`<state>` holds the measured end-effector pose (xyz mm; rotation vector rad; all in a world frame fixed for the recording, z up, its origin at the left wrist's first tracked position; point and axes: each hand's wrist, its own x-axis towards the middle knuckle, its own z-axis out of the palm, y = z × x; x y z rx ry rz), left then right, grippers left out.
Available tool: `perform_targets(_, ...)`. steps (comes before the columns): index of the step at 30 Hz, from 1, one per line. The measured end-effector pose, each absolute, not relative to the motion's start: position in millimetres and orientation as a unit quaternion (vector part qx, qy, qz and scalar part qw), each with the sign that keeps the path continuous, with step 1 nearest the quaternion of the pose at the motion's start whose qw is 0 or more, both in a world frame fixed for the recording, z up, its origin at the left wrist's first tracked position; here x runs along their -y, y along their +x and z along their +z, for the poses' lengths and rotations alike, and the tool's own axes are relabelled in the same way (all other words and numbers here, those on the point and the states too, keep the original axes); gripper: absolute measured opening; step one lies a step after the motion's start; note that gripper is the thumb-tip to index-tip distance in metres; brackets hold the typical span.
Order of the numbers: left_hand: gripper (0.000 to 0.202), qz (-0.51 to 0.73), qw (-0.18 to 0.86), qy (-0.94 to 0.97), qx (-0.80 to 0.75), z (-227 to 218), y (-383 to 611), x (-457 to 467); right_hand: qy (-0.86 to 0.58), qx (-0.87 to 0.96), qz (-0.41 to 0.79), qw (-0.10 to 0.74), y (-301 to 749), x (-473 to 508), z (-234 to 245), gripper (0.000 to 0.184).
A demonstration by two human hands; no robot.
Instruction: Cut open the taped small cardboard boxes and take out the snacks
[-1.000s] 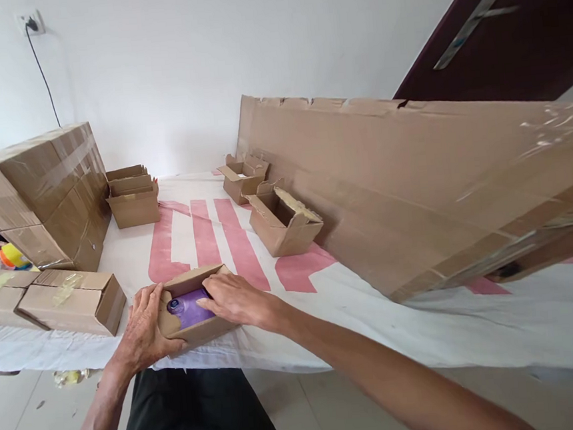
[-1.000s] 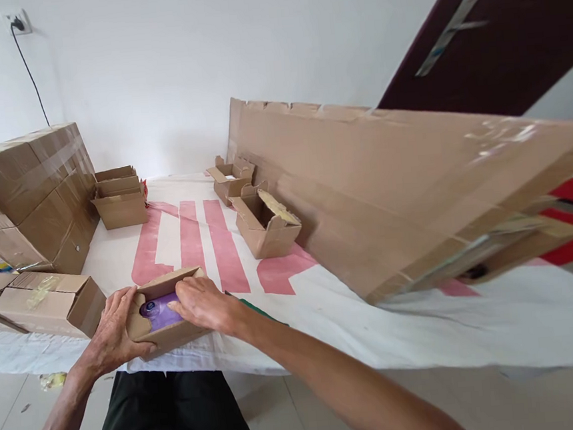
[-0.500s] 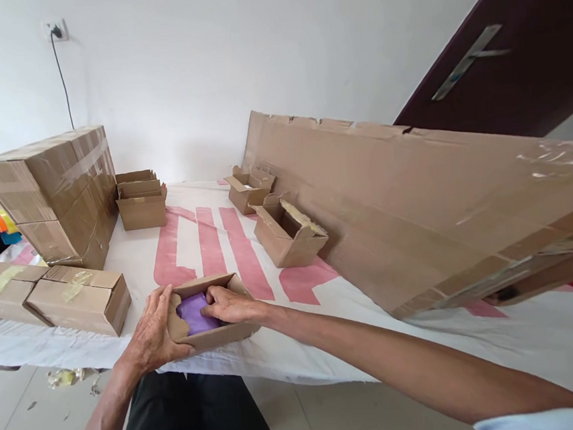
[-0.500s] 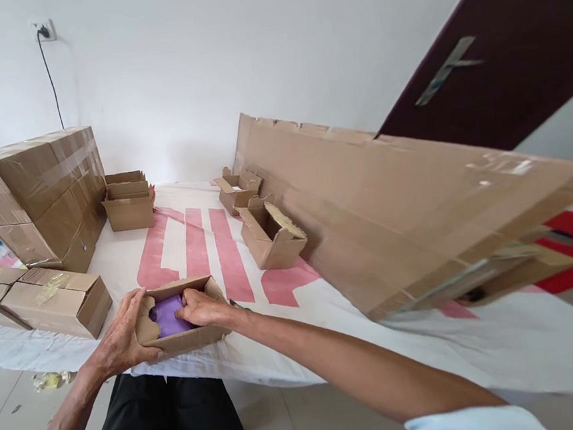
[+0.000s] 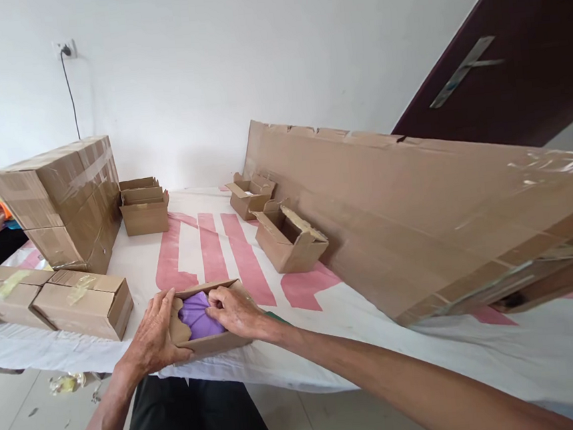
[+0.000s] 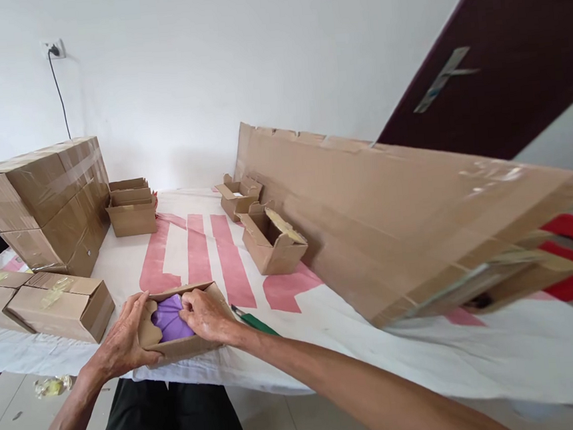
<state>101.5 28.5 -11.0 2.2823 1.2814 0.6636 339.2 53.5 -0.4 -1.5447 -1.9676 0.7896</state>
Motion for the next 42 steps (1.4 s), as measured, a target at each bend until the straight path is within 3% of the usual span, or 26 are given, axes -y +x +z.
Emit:
perform_targets(13,0.12,0.229,0.188,0.84,-0.454,32,102,-36,-0.508,0.707,0.281,0.403,383,-31,57,0.022)
perform_targets(20,0.108,0.179,0.14,0.854,-0.468,43,118,-40,-0.512,0.667,0.345,0.417,382,-49,50,0.028)
perform_targets(25,0.121,0.15,0.138,0.855,-0.477,29,119,-47,-0.508,0.651,0.403,0.396,387,-67,49,0.032)
perform_targets(32,0.144,0.102,0.205,0.829,-0.511,17,91,-57,-0.486,0.642,0.368,0.464,408,-49,74,0.037)
perform_targets(36,0.116,0.251,0.236,0.811,-0.473,35,84,-56,-0.483,0.655,0.305,0.495,398,-43,74,0.036)
perform_targets(39,0.094,0.361,0.382,0.762,-0.379,52,95,-53,-0.472,0.651,0.272,0.529,382,-47,63,0.036)
perform_targets(42,0.088,0.428,0.495,0.68,-0.331,60,113,-54,-0.457,0.628,0.287,0.56,365,-52,53,0.032)
